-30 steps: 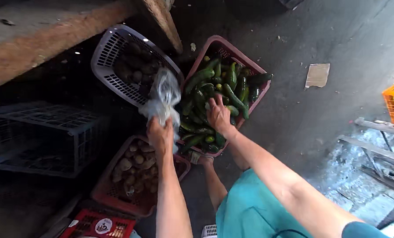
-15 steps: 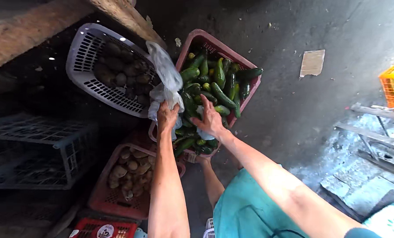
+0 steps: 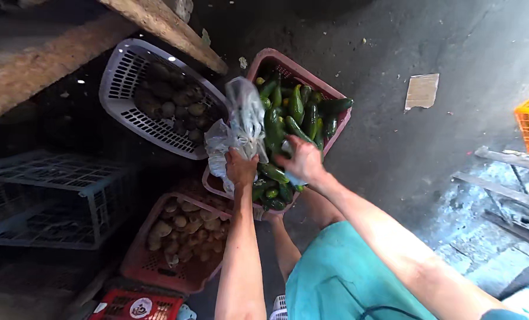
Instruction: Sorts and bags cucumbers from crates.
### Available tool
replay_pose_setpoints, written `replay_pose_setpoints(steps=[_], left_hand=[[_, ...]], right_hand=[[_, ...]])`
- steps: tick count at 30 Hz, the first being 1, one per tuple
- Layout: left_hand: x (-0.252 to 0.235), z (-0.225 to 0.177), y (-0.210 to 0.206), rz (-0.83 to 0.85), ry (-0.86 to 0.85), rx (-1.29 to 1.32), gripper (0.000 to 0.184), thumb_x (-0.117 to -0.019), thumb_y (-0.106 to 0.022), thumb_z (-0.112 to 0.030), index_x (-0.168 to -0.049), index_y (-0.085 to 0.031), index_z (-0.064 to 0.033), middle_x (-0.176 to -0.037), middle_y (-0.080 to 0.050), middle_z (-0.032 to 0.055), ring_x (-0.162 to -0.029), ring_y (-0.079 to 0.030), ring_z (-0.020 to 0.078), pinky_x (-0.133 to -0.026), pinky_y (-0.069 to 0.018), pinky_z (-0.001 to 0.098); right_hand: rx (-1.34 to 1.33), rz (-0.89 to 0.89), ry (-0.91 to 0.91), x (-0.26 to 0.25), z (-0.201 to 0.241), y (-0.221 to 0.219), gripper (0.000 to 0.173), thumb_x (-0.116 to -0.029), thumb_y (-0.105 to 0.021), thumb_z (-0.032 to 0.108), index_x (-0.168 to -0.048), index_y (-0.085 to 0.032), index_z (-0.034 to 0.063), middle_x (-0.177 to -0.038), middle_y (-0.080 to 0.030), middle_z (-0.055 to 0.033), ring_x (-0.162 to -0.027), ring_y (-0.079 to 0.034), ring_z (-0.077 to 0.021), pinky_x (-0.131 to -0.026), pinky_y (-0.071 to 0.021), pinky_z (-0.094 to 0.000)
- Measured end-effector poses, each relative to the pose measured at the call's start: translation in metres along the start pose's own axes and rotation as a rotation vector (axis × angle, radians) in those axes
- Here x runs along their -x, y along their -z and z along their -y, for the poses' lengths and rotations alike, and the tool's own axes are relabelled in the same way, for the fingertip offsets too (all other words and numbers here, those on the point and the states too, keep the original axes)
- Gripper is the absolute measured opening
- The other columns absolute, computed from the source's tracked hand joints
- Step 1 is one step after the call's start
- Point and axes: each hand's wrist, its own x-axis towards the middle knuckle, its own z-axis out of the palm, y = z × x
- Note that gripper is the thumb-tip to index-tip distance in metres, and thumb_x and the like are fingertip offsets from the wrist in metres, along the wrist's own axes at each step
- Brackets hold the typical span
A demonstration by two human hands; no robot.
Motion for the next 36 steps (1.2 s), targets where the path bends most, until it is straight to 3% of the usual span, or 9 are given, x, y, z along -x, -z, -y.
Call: replay_pose_setpoints(steps=[5,7,10,13,18,22,26,30,36], left_hand=[[-0.001,0.008,-0.013,-0.018,-0.034,-0.006,0.092,-0.0906,-0.078,-0.038,-0.156,-0.028,0.0030,-0.155,-0.035,0.0323,-0.133,-0.046,0.0542,-0.101,-0.0451,0.0673],[-0.005,0.009,-0.012,0.003,-0.027,0.017,0.091,-0.0909,-0.078,-0.036,-0.156,-0.027,0.0033,-0.156,-0.033,0.0330,-0.134,-0.044,0.0546,-0.103,-0.0436,0.0672],[-0.009,0.006,-0.013,0.021,-0.011,-0.004,0.092,-0.0912,-0.078,-0.036,-0.156,-0.026,0.0035,-0.156,-0.033,0.0319,-0.135,-0.044,0.0526,-0.104,-0.0433,0.0651],[-0.011,0.008,-0.016,0.015,-0.022,-0.040,0.089,-0.0917,-0.077,-0.036,-0.155,-0.028,0.0035,-0.155,-0.034,0.0321,-0.133,-0.045,0.0534,-0.101,-0.0448,0.0652],[-0.011,0.009,-0.017,0.018,-0.031,-0.062,0.088,-0.0924,-0.076,-0.037,-0.155,-0.028,0.0024,-0.156,-0.032,0.0317,-0.132,-0.046,0.0540,-0.098,-0.0468,0.0664],[-0.012,0.008,-0.018,0.022,-0.023,-0.065,0.089,-0.0920,-0.076,-0.039,-0.156,-0.029,0.0012,-0.156,-0.033,0.0300,-0.134,-0.044,0.0538,-0.099,-0.0453,0.0672],[-0.013,0.003,-0.015,0.031,-0.004,-0.059,0.087,-0.0910,-0.078,-0.036,-0.155,-0.032,0.0014,-0.155,-0.034,0.0308,-0.135,-0.044,0.0525,-0.102,-0.0443,0.0656],[-0.014,0.005,-0.013,0.047,0.001,-0.063,0.086,-0.0914,-0.077,-0.036,-0.155,-0.032,0.0012,-0.156,-0.033,0.0305,-0.135,-0.043,0.0530,-0.102,-0.0438,0.0654],[-0.016,0.003,-0.013,0.043,-0.004,-0.053,0.085,-0.0913,-0.078,-0.035,-0.153,-0.034,0.0019,-0.155,-0.035,0.0307,-0.134,-0.044,0.0531,-0.102,-0.0440,0.0654]], right_hand=[[-0.354,-0.107,0.110,-0.069,-0.025,0.063,0.061,-0.0911,-0.074,0.033,-0.144,-0.056,0.0076,-0.124,-0.069,-0.0162,-0.110,-0.068,-0.0292,-0.096,-0.0540,-0.0532],[-0.430,-0.157,-0.012,-0.113,-0.044,0.059,0.036,-0.0922,-0.067,0.021,-0.126,-0.066,0.0076,-0.111,-0.070,-0.0144,-0.101,-0.068,-0.0256,-0.088,-0.0550,-0.0508],[0.152,0.129,0.005,-0.152,-0.058,0.055,0.053,-0.0905,-0.064,0.004,-0.142,-0.056,0.0106,-0.145,-0.057,-0.0166,-0.123,-0.058,-0.0488,-0.091,-0.0457,-0.0729],[0.725,0.308,0.262,-0.170,-0.055,0.035,0.069,-0.0933,-0.061,-0.004,-0.155,-0.045,0.0215,-0.167,-0.030,-0.0092,-0.108,-0.062,-0.0533,-0.078,-0.0490,-0.0702],[0.991,0.358,0.412,-0.187,-0.041,0.053,0.043,-0.0975,-0.057,-0.003,-0.139,-0.060,0.0093,-0.146,-0.052,-0.0183,-0.102,-0.065,-0.0467,-0.077,-0.0517,-0.0625],[1.030,0.409,0.362,-0.182,-0.032,0.087,0.052,-0.0898,-0.073,0.013,-0.139,-0.057,0.0106,-0.125,-0.063,-0.0250,-0.104,-0.064,-0.0492,-0.078,-0.0495,-0.0647],[0.818,0.419,0.214,-0.175,-0.057,0.090,0.066,-0.0909,-0.072,0.017,-0.151,-0.046,0.0120,-0.142,-0.053,-0.0275,-0.111,-0.061,-0.0534,-0.084,-0.0478,-0.0717],[0.790,0.378,0.156,-0.166,-0.063,0.080,0.032,-0.0955,-0.068,0.022,-0.118,-0.065,-0.0013,-0.119,-0.065,-0.0290,-0.110,-0.063,-0.0499,-0.085,-0.0479,-0.0681],[0.602,0.337,0.007,-0.124,-0.083,0.095,0.037,-0.0987,-0.064,0.033,-0.112,-0.066,-0.0015,-0.112,-0.067,-0.0283,-0.110,-0.063,-0.0482,-0.086,-0.0472,-0.0673]])
